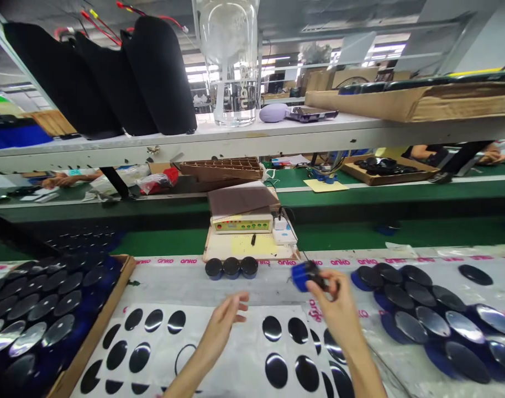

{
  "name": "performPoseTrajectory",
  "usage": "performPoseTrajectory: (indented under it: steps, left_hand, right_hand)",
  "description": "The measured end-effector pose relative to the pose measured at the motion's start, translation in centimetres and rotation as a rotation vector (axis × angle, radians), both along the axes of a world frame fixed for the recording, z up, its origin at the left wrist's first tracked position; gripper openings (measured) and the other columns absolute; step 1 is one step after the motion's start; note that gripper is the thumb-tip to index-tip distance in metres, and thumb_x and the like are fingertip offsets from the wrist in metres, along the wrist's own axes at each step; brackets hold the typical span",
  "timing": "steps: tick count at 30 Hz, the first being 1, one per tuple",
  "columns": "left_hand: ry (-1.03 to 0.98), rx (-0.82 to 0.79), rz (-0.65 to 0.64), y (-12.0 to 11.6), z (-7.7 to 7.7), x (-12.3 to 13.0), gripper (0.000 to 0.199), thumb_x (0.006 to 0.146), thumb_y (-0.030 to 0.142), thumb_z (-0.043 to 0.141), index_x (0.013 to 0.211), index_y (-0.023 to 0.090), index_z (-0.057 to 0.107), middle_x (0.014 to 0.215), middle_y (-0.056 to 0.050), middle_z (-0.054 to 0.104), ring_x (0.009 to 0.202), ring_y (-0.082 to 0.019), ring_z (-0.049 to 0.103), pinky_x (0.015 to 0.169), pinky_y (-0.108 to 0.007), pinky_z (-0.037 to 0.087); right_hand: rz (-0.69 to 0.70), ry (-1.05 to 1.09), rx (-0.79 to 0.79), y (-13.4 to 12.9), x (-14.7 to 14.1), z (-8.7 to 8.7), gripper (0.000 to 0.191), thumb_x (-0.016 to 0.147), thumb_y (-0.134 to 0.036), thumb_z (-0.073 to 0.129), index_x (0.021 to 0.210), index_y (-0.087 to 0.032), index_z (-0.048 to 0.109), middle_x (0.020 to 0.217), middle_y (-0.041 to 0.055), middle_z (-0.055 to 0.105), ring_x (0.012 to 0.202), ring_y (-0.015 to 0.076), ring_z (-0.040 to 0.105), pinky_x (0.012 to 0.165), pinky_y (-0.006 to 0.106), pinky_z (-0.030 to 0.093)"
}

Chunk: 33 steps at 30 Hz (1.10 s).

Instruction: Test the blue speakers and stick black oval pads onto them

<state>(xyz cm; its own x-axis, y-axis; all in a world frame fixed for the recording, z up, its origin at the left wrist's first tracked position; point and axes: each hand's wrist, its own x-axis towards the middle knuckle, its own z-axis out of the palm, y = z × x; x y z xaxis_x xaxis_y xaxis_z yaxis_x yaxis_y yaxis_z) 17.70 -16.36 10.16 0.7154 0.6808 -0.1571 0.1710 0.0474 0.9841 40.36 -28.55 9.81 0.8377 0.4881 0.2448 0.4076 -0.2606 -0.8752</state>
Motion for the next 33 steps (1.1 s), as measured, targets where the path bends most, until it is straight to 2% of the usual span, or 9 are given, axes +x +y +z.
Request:
performPoseTrajectory:
  steps: [2, 4, 6, 9, 12, 20, 23, 28, 33]
  left_hand:
    - [-0.144, -0.271, -0.039, 0.6, 2.6, 0.9, 0.068, 0.088, 0.063, 0.013, 0.126, 0.018, 0.048, 0.115, -0.014, 0.057, 0.091, -0.022, 0.062, 0.067, -0.034, 0.054]
    - [-0.273, -0.593, -0.115, 1.5, 5.0, 0.9, 0.077, 0.084, 0.069, 0.015, 0.124, 0.013, 0.05, 0.104, -0.017, 0.062, 0.071, -0.021, 0.065, 0.044, -0.026, 0.049]
    - [-0.366, -0.768, -0.134, 2.2, 7.1, 0.1, 0.073, 0.084, 0.068, 0.027, 0.114, 0.008, 0.057, 0.093, -0.017, 0.066, 0.058, -0.018, 0.064, 0.039, -0.022, 0.045]
    - [-0.524, -0.779, -0.054, 2.7, 9.3, -1.7, 0.051, 0.084, 0.052, 0.05, 0.105, 0.008, 0.062, 0.093, -0.014, 0.068, 0.071, -0.019, 0.066, 0.064, -0.028, 0.053]
    - [-0.602, -0.693, -0.046, 2.3, 10.4, -2.9, 0.043, 0.076, 0.042, 0.065, 0.108, 0.013, 0.061, 0.098, -0.011, 0.068, 0.087, -0.023, 0.065, 0.083, -0.035, 0.049]
    - [-0.503, -0.546, 0.033, 1.7, 10.6, -2.8, 0.06, 0.073, 0.049, 0.065, 0.123, 0.02, 0.049, 0.108, -0.008, 0.063, 0.099, -0.025, 0.059, 0.086, -0.035, 0.046]
    - [-0.418, -0.329, 0.071, 1.7, 10.7, -2.8, 0.062, 0.074, 0.061, 0.058, 0.12, 0.02, 0.05, 0.115, -0.009, 0.058, 0.104, -0.026, 0.055, 0.088, -0.034, 0.043]
    - [-0.229, 0.07, 0.122, 1.8, 10.8, -3.1, 0.056, 0.074, 0.054, 0.063, 0.117, 0.021, 0.047, 0.112, -0.006, 0.057, 0.106, -0.024, 0.052, 0.089, -0.031, 0.042]
    - [-0.048, 0.566, 0.083, 2.0, 11.1, -3.1, 0.063, 0.076, 0.045, 0.065, 0.13, 0.027, 0.037, 0.123, -0.009, 0.047, 0.112, -0.026, 0.049, 0.091, -0.038, 0.045]
  right_hand:
    - [0.455, 0.124, 0.172, 2.0, -4.3, 3.4, 0.026, 0.081, -0.041, 0.058, 0.089, -0.023, 0.041, 0.096, 0.003, 0.047, 0.094, 0.0205, 0.053, 0.08, 0.034, 0.044]
    - [0.697, 0.106, 0.153, 3.7, -7.7, 6.6, 0.023, 0.085, -0.039, 0.053, 0.096, -0.024, 0.041, 0.1, 0.0043, 0.048, 0.09, 0.0178, 0.053, 0.077, 0.031, 0.045]
    - [0.706, -0.027, 0.08, 4.5, -9.5, 9.1, 0.021, 0.086, -0.039, 0.052, 0.096, -0.023, 0.041, 0.094, 0.003, 0.048, 0.079, 0.0152, 0.051, 0.071, 0.028, 0.043]
    - [0.655, -0.076, -0.01, 4.0, -10.1, 11.4, 0.021, 0.094, -0.039, 0.032, 0.081, -0.023, 0.037, 0.072, -0.002, 0.043, 0.058, 0.0126, 0.042, 0.053, 0.025, 0.037]
    - [0.784, -0.122, -0.059, 3.0, -10.3, 12.4, 0.029, 0.097, -0.033, 0.02, 0.079, -0.023, 0.04, 0.063, -0.0027, 0.045, 0.052, 0.0127, 0.043, 0.049, 0.025, 0.033]
    - [0.83, -0.467, -0.021, 3.8, -11.3, 13.2, 0.029, 0.097, -0.025, 0.033, 0.068, -0.022, 0.035, 0.056, -0.0047, 0.042, 0.046, 0.01, 0.039, 0.046, 0.025, 0.028]
    - [0.808, -0.524, -0.08, 3.8, -11.0, 13.3, 0.028, 0.096, -0.024, 0.034, 0.069, -0.022, 0.032, 0.056, -0.0054, 0.042, 0.045, 0.0095, 0.038, 0.045, 0.024, 0.026]
    - [0.699, -0.689, -0.079, 3.9, -11.0, 12.6, 0.028, 0.094, -0.021, 0.037, 0.067, -0.023, 0.03, 0.049, -0.0066, 0.036, 0.038, 0.0101, 0.031, 0.04, 0.026, 0.02]
    - [0.771, -0.342, -0.067, 4.8, -10.8, 10.7, 0.017, 0.095, -0.022, 0.032, 0.093, -0.022, 0.049, 0.064, -0.001, 0.056, 0.05, 0.0129, 0.05, 0.046, 0.023, 0.037]
